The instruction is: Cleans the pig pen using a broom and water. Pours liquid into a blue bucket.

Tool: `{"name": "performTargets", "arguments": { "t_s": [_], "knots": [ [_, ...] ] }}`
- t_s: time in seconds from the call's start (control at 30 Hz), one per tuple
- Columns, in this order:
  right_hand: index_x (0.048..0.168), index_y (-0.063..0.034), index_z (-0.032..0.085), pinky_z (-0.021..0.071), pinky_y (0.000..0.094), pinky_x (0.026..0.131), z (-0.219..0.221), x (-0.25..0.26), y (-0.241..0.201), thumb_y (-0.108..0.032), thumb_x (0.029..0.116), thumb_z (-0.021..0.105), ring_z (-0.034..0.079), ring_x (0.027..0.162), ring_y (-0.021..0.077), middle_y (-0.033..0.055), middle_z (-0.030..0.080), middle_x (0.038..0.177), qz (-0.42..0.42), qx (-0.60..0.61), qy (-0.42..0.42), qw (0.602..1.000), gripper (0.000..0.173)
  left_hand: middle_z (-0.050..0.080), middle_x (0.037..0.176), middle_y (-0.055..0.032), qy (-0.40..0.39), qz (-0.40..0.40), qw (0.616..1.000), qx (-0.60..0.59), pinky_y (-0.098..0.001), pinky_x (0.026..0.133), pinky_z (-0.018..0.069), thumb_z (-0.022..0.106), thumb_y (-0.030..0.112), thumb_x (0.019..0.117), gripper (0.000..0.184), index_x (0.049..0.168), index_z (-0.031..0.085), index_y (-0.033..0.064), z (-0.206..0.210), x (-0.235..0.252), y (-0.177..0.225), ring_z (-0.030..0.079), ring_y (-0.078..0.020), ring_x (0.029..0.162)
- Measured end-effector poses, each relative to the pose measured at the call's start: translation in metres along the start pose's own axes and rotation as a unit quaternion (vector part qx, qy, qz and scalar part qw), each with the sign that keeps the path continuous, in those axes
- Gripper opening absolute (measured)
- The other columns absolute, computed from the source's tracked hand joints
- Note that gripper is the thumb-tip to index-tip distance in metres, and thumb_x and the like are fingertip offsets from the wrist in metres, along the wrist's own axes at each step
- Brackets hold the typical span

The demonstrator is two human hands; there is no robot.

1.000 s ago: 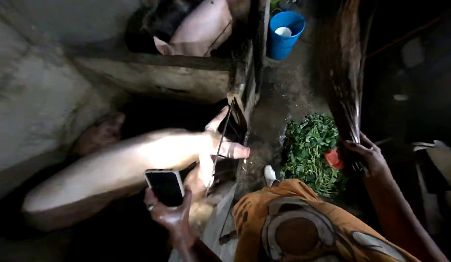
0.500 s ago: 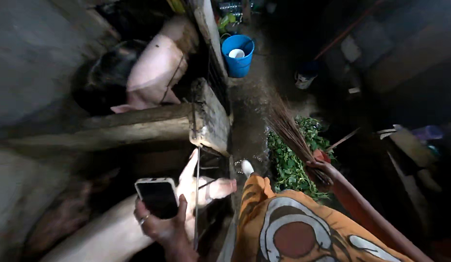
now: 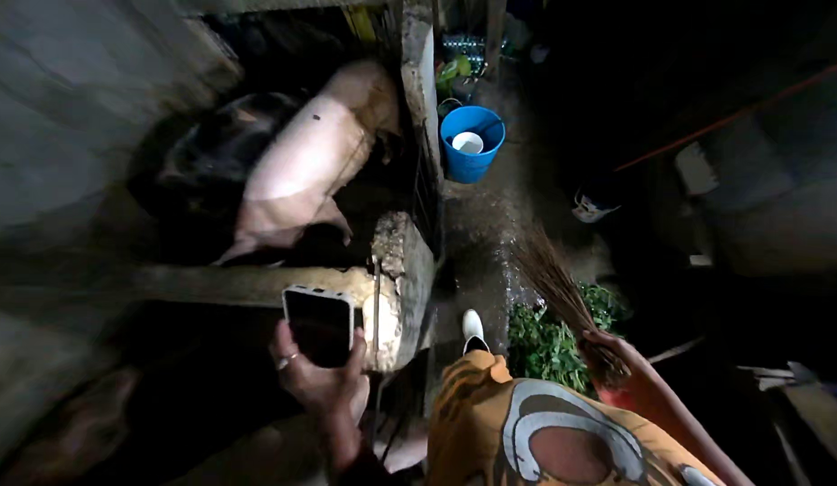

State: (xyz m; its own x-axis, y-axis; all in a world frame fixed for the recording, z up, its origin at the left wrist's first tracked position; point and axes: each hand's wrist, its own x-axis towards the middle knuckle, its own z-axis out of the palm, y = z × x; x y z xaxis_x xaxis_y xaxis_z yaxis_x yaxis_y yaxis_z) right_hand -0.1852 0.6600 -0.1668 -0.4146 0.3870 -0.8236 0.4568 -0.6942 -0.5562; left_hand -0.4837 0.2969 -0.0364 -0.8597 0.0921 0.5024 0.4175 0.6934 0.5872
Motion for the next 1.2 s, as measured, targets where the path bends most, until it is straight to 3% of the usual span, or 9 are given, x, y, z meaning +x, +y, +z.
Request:
{"name": "performTargets", "arguments": {
  "t_s": [0.13, 0.3, 0.43, 0.6, 0.73, 0.87, 1.0, 1.13, 1.2],
  "knots": [
    [0.134, -0.0038, 0.05, 0.0585, 0.0317, 0.057, 0.022, 0.038, -0.065, -0.019, 0.1052, 0.05, 0.067, 0.065, 0.0173, 0.011, 0.067, 0.085, -0.012, 0.002, 0.003, 1.0, 0.032, 0.046, 0.139, -0.0444, 0.014, 0.048, 0.999, 0.01, -0.041, 0.114, 0.0366, 0.077, 0.05, 0.0731, 0.108, 0.139, 0.037, -0.0251, 0.042, 0.06, -0.001, 0.049, -0.0454, 0.133],
    [0.133, -0.0038, 0.049, 0.0584, 0.0294, 0.056, 0.041, 0.075, -0.132, -0.02, 0.1073, 0.046, 0.067, 0.065, 0.0156, 0.0097, 0.066, 0.086, -0.034, 0.067, 0.012, 0.997, 0.03, 0.047, 0.137, -0.0458, 0.026, 0.074, 0.997, 0.005, -0.0383, 0.112, 0.0384, 0.077, 0.049, 0.0733, 0.109, 0.139, 0.035, -0.0266, 0.088, 0.113, 0.002, 0.052, -0.0427, 0.131],
    [0.117, -0.0036, 0.054, 0.0588, 0.0274, 0.055, 0.048, 0.109, -0.19, -0.022, 0.1092, 0.041, 0.067, 0.062, 0.0137, 0.0077, 0.066, 0.08, -0.031, 0.118, 0.011, 0.992, 0.024, 0.043, 0.14, -0.0463, 0.013, 0.059, 0.998, -0.012, -0.0366, 0.114, 0.0368, 0.079, 0.045, 0.073, 0.109, 0.14, 0.033, -0.0269, 0.122, 0.14, 0.008, 0.049, -0.0418, 0.135],
    [0.111, -0.0053, 0.058, 0.0578, 0.0241, 0.053, 0.049, 0.169, -0.262, -0.023, 0.1095, 0.04, 0.067, 0.061, 0.0114, 0.0061, 0.067, 0.078, -0.049, 0.13, 0.024, 0.99, 0.025, 0.042, 0.144, -0.0431, -0.015, -0.005, 1.0, -0.027, -0.0348, 0.115, 0.0367, 0.081, 0.039, 0.0725, 0.108, 0.145, 0.029, -0.0227, 0.168, 0.173, 0.028, 0.047, -0.0365, 0.137],
    [0.106, -0.0063, 0.057, 0.0571, 0.0241, 0.052, 0.056, 0.231, -0.332, -0.025, 0.1098, 0.038, 0.066, 0.061, 0.0103, 0.0048, 0.066, 0.075, -0.077, 0.175, 0.033, 0.981, 0.027, 0.046, 0.139, -0.044, 0.012, 0.013, 0.999, 0.037, -0.0385, 0.11, 0.0414, 0.079, 0.044, 0.0731, 0.106, 0.143, 0.034, -0.0224, 0.219, 0.205, 0.038, 0.052, -0.0428, 0.13],
    [0.107, -0.0075, 0.054, 0.0577, 0.0266, 0.055, 0.064, 0.299, -0.411, -0.025, 0.1094, 0.038, 0.064, 0.062, 0.0117, 0.0046, 0.063, 0.076, -0.068, 0.232, 0.068, 0.968, 0.024, 0.047, 0.137, -0.0443, 0.007, -0.003, 0.997, 0.078, -0.0415, 0.112, 0.0395, 0.08, 0.039, 0.0705, 0.104, 0.14, 0.036, -0.0241, 0.266, 0.255, 0.074, 0.051, -0.046, 0.131],
    [0.106, -0.0086, 0.054, 0.0579, 0.0278, 0.054, 0.065, 0.346, -0.475, -0.024, 0.1085, 0.04, 0.064, 0.06, 0.0117, 0.0032, 0.062, 0.073, -0.071, 0.231, 0.078, 0.967, 0.02, 0.049, 0.139, -0.0356, 0.013, -0.006, 1.0, 0.005, -0.0265, 0.112, 0.0406, 0.087, 0.039, 0.0721, 0.106, 0.141, 0.034, -0.0218, 0.311, 0.301, 0.101, 0.052, -0.0213, 0.133],
    [0.113, -0.007, 0.054, 0.0593, 0.0306, 0.058, 0.083, 0.362, -0.544, -0.023, 0.1066, 0.048, 0.066, 0.065, 0.014, 0.0056, 0.064, 0.081, -0.084, 0.209, 0.112, 0.968, 0.018, 0.052, 0.136, -0.0347, -0.001, -0.029, 0.998, 0.059, -0.03, 0.109, 0.0444, 0.087, 0.044, 0.07, 0.108, 0.141, 0.036, -0.0197, 0.347, 0.335, 0.126, 0.056, -0.0243, 0.126],
    [0.114, -0.0064, 0.055, 0.0594, 0.033, 0.059, 0.096, 0.371, -0.575, -0.024, 0.1068, 0.049, 0.066, 0.067, 0.0157, 0.0066, 0.064, 0.083, -0.088, 0.197, 0.127, 0.968, 0.02, 0.055, 0.134, -0.0312, 0.003, 0.005, 0.999, 0.035, -0.0345, 0.109, 0.0474, 0.091, 0.042, 0.0716, 0.105, 0.141, 0.039, -0.0167, 0.365, 0.337, 0.108, 0.059, -0.0252, 0.125]
  ]
}}
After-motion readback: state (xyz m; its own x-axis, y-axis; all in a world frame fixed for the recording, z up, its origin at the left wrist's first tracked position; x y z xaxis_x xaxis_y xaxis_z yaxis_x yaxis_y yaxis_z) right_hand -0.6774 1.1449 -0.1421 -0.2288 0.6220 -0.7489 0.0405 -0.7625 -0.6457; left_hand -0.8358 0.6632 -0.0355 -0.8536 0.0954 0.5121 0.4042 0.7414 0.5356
